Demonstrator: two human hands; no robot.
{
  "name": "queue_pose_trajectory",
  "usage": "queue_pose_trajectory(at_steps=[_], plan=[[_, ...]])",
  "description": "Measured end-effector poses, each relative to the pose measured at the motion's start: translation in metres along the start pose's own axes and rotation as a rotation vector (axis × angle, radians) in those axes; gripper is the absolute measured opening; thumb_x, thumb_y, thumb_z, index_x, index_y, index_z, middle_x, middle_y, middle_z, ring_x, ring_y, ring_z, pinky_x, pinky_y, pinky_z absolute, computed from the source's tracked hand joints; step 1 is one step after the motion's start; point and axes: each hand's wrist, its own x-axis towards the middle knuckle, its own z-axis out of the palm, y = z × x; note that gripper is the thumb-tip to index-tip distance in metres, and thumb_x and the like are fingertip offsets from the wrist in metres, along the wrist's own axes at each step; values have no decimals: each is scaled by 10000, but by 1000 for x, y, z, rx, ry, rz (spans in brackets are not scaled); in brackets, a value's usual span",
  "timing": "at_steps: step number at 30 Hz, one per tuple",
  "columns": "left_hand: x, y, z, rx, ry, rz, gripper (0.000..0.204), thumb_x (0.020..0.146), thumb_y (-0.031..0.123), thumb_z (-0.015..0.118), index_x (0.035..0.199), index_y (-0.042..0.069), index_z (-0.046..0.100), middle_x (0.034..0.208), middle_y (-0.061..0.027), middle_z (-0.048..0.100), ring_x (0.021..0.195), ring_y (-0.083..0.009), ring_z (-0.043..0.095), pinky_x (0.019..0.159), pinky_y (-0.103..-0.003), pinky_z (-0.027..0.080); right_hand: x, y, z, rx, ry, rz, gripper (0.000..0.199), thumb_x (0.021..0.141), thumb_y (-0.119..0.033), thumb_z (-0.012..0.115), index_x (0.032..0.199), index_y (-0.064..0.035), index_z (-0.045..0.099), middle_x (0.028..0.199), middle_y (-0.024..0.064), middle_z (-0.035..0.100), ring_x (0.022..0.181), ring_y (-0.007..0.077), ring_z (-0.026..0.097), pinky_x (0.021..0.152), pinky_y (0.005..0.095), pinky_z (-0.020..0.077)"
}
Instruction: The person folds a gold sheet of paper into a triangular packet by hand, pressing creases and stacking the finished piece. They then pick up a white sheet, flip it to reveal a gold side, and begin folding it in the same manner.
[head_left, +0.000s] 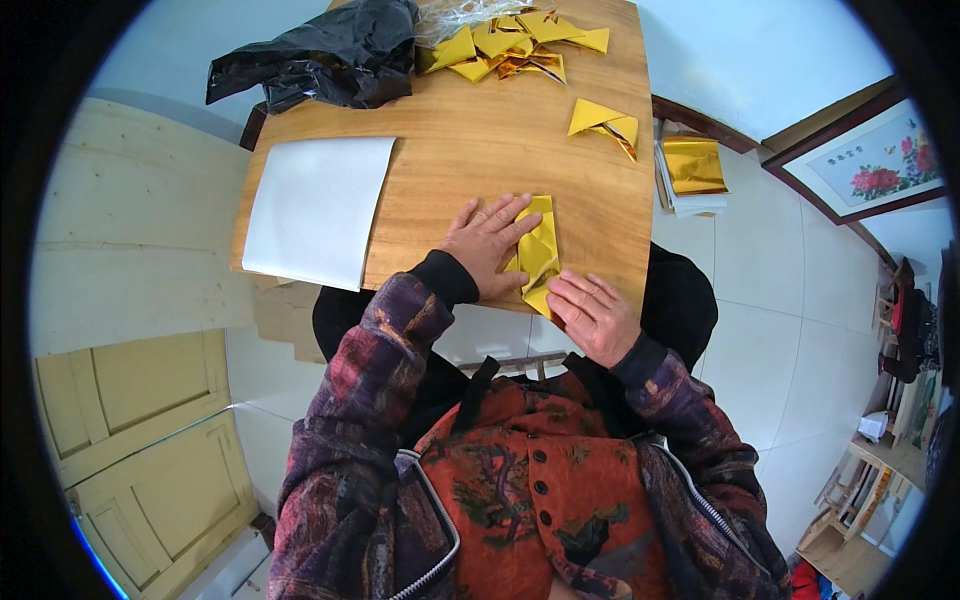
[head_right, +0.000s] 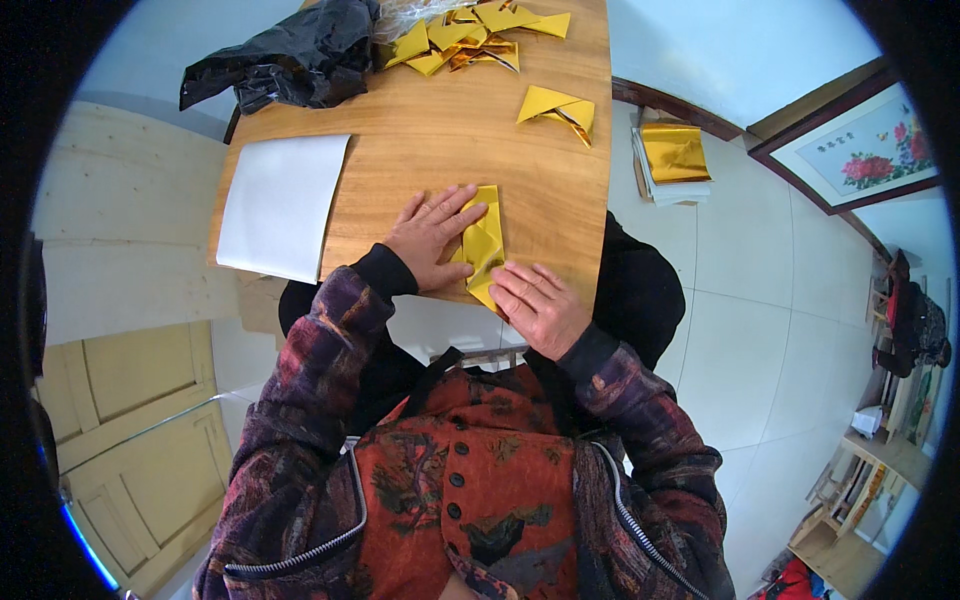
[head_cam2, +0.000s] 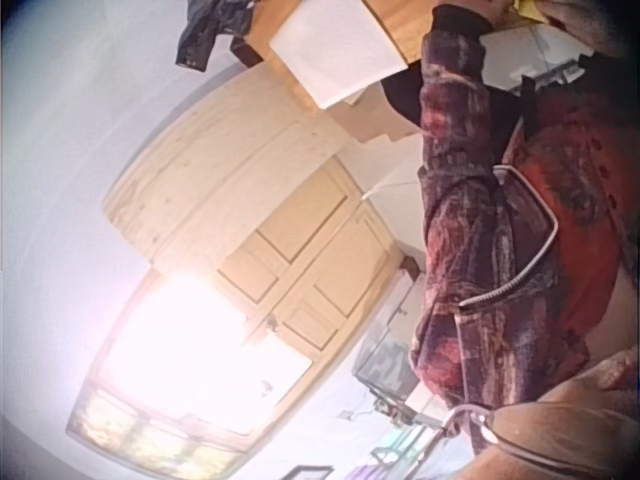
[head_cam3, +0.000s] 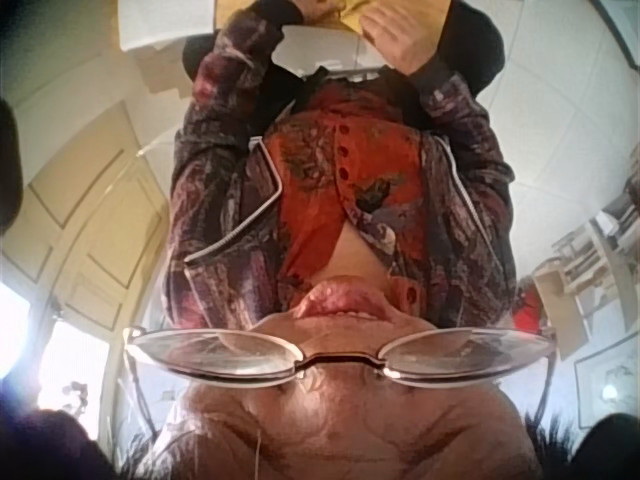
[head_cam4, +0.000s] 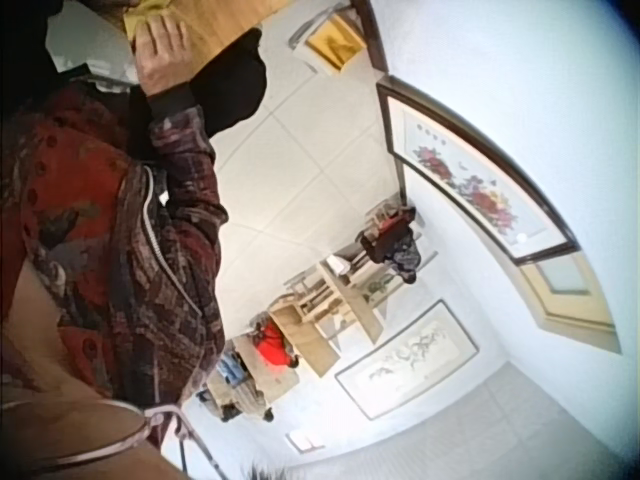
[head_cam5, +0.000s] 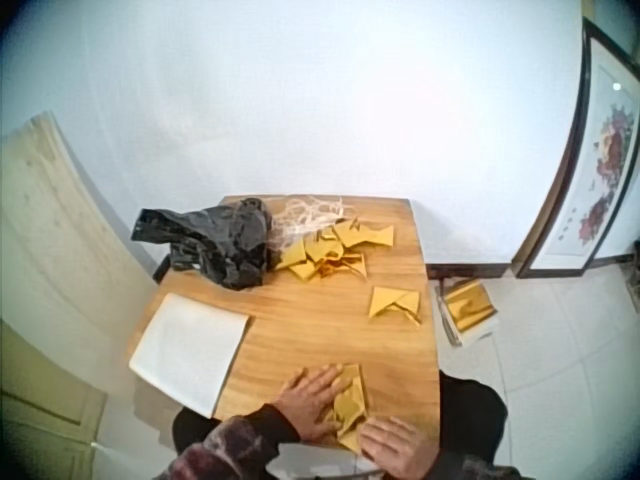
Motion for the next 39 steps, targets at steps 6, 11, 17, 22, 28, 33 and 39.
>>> queue_pose_trajectory(at_steps=[6, 11, 17, 22, 28, 33, 39], plan=[[1, -2, 6, 45, 60, 15, 782, 825, 437, 661, 1504, 229, 335, 1597, -57, 246, 1473, -261, 228, 1169, -530, 168, 6, 0, 8, 7, -66, 52, 341, 838, -131, 630, 1175, -81, 617, 1334, 74, 565, 1265, 244, 516, 1042, 425, 410], [2, 0, 8, 78, 55, -6, 759, 840, 464, 647, 1499, 241, 344, 1598, -48, 246, 1472, -254, 234, 1168, -524, 168, -14, -8, 5, -171, -143, 51, 422, 871, -138, 556, 1291, -112, 581, 1411, 27, 512, 1333, 233, 439, 1082, 441, 360], [1, 0, 6, 85, 72, -12, 746, 841, 466, 641, 1491, 233, 358, 1595, -45, 252, 1472, -241, 233, 1171, -522, 159, -20, -10, -3, -173, -151, 33, 476, 857, -129, 567, 1332, -126, 557, 1445, 7, 479, 1373, 249, 387, 1100, 469, 336], [18, -5, -1, 69, 51, -61, 742, 843, 452, 638, 1492, 228, 358, 1598, -44, 246, 1477, -232, 219, 1174, -524, 152, -7, 3, -21, -79, -267, 159, 670, 764, -203, 721, 1388, -126, 490, 1486, 27, 421, 1421, 276, 304, 1116, 506, 311], [28, -12, -3, 100, 52, -50, 762, 835, 447, 641, 1501, 226, 344, 1606, -40, 226, 1482, -230, 205, 1179, -529, 143, 2, 9, -16, -66, -336, 157, 841, 712, -271, 795, 1448, -146, 407, 1523, 12, 363, 1440, 289, 255, 1138, 547, 256], [28, -14, -1, 74, 30, -52, 766, 843, 470, 637, 1506, 237, 333, 1611, -34, 211, 1487, -225, 191, 1177, -542, 132, -16, 5, -19, -114, -371, 94, 843, 711, -265, 791, 1452, -158, 404, 1526, 4, 360, 1436, 287, 263, 1130, 562, 256], [28, -15, -2, 97, 32, -49, 774, 849, 484, 628, 1513, 240, 314, 1610, -40, 213, 1488, -230, 186, 1174, -550, 129, -33, -6, -32, -62, -365, 54, 794, 699, -232, 779, 1418, -136, 455, 1499, 18, 405, 1412, 299, 313, 1118, 549, 288]])
